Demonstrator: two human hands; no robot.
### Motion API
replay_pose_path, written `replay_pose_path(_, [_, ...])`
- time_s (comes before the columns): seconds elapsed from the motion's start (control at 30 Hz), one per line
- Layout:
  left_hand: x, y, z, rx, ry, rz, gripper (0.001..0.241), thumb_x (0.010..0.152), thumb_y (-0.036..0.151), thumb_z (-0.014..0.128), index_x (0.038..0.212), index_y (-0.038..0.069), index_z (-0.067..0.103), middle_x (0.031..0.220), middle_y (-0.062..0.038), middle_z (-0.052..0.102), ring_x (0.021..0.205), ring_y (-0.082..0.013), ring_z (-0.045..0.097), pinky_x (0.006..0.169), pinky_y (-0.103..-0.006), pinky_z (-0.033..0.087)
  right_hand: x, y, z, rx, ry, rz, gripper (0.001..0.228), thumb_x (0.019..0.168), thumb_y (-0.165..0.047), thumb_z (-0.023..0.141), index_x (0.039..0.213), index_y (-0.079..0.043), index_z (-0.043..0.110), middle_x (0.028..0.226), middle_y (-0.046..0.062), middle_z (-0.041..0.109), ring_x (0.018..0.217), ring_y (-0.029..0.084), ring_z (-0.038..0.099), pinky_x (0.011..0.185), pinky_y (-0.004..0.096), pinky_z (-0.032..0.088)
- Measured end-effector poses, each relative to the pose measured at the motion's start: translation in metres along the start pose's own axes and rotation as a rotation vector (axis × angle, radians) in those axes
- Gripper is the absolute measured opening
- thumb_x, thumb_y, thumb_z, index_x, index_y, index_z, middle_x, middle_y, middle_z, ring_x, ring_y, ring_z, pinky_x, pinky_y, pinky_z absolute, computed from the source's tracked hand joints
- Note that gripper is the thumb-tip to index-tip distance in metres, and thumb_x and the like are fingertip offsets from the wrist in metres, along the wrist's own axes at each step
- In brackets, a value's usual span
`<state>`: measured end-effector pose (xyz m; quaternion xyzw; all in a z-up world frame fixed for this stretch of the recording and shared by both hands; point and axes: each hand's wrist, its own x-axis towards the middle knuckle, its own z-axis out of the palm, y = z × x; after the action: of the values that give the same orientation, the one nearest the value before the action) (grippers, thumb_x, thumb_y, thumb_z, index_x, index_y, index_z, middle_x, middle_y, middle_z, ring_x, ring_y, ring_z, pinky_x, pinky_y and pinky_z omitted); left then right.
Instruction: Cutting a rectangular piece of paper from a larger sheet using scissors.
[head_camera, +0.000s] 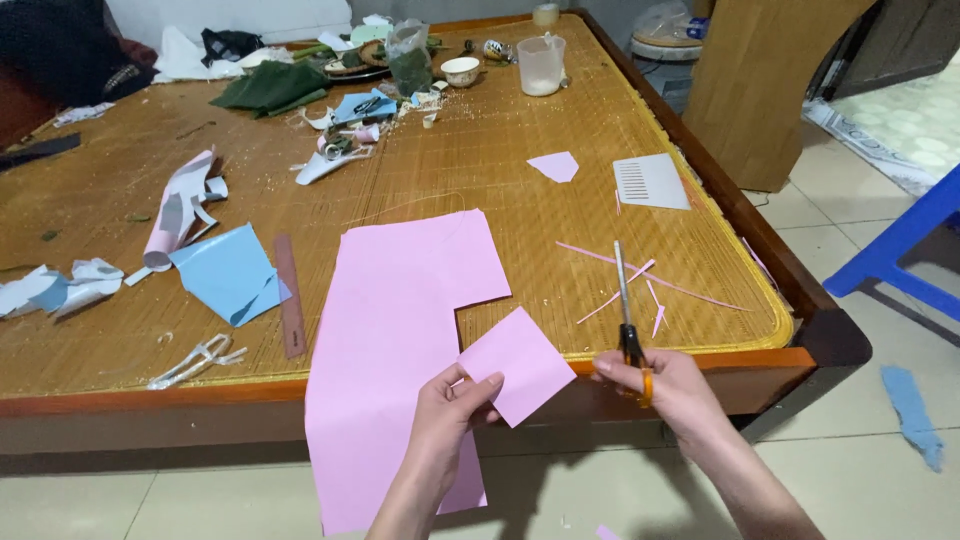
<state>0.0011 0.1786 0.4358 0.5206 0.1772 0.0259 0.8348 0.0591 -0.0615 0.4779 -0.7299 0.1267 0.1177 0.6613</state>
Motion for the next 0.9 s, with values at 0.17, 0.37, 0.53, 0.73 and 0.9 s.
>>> replay_pose_path(0.17, [0.004, -0.011, -0.004, 0.099, -0.087, 0.077, 0.018, 0.086, 0.010, 0.084, 0.084, 0.003, 0.067, 0.055, -0.001, 0.057, 0.057, -0.0111, 0.052, 0.055, -0.0259, 0.047, 0.012, 0.021, 0.011, 0.031, -0.119, -0.049, 0.028, 0.076, -0.005, 0.086, 0.101, 0.007, 0.084, 0.094, 0.015, 0.082, 0.085, 0.021, 0.070, 0.084, 0.027, 0.050])
replay_pose_path(0.37, [0.001, -0.008, -0.001, 0.151, -0.090, 0.062, 0.013, 0.087, 0.010, 0.083, 0.086, 0.002, 0.073, 0.058, -0.002, 0.060, 0.054, -0.0107, 0.046, 0.054, -0.0248, 0.040, -0.006, 0.015, 0.020, -0.104, -0.191, -0.073, 0.018, 0.073, -0.007, 0.090, 0.082, 0.005, 0.080, 0.074, 0.010, 0.069, 0.070, 0.019, 0.058, 0.072, 0.028, 0.037])
replay_pose_path(0.53, [-0.004, -0.002, 0.001, 0.160, -0.078, 0.073, 0.019, 0.086, 0.013, 0.085, 0.081, 0.006, 0.067, 0.056, 0.003, 0.054, 0.056, -0.0085, 0.043, 0.055, -0.0246, 0.038, 0.008, 0.036, 0.023, -0.009, -0.178, -0.104, 0.018, 0.074, -0.004, 0.090, 0.085, 0.004, 0.078, 0.072, 0.011, 0.068, 0.067, 0.019, 0.058, 0.069, 0.028, 0.040])
replay_pose_path(0.73, [-0.001, -0.007, -0.003, 0.135, -0.113, 0.111, 0.015, 0.080, 0.003, 0.087, 0.086, 0.003, 0.073, 0.058, 0.003, 0.053, 0.059, -0.0107, 0.047, 0.060, -0.0262, 0.040, 0.004, 0.032, 0.025, 0.033, -0.119, -0.069, 0.022, 0.073, -0.005, 0.090, 0.090, 0.002, 0.077, 0.078, 0.011, 0.068, 0.070, 0.018, 0.058, 0.071, 0.027, 0.041])
replay_pose_path(0.9, [-0.001, -0.003, -0.005, 0.131, -0.105, 0.119, 0.017, 0.080, 0.002, 0.085, 0.096, 0.000, 0.080, 0.063, -0.001, 0.065, 0.060, -0.0102, 0.050, 0.060, -0.0246, 0.041, 0.000, 0.026, 0.025, 0.043, -0.133, -0.064, 0.022, 0.074, -0.005, 0.090, 0.089, 0.004, 0.077, 0.073, 0.012, 0.066, 0.066, 0.021, 0.057, 0.068, 0.029, 0.043])
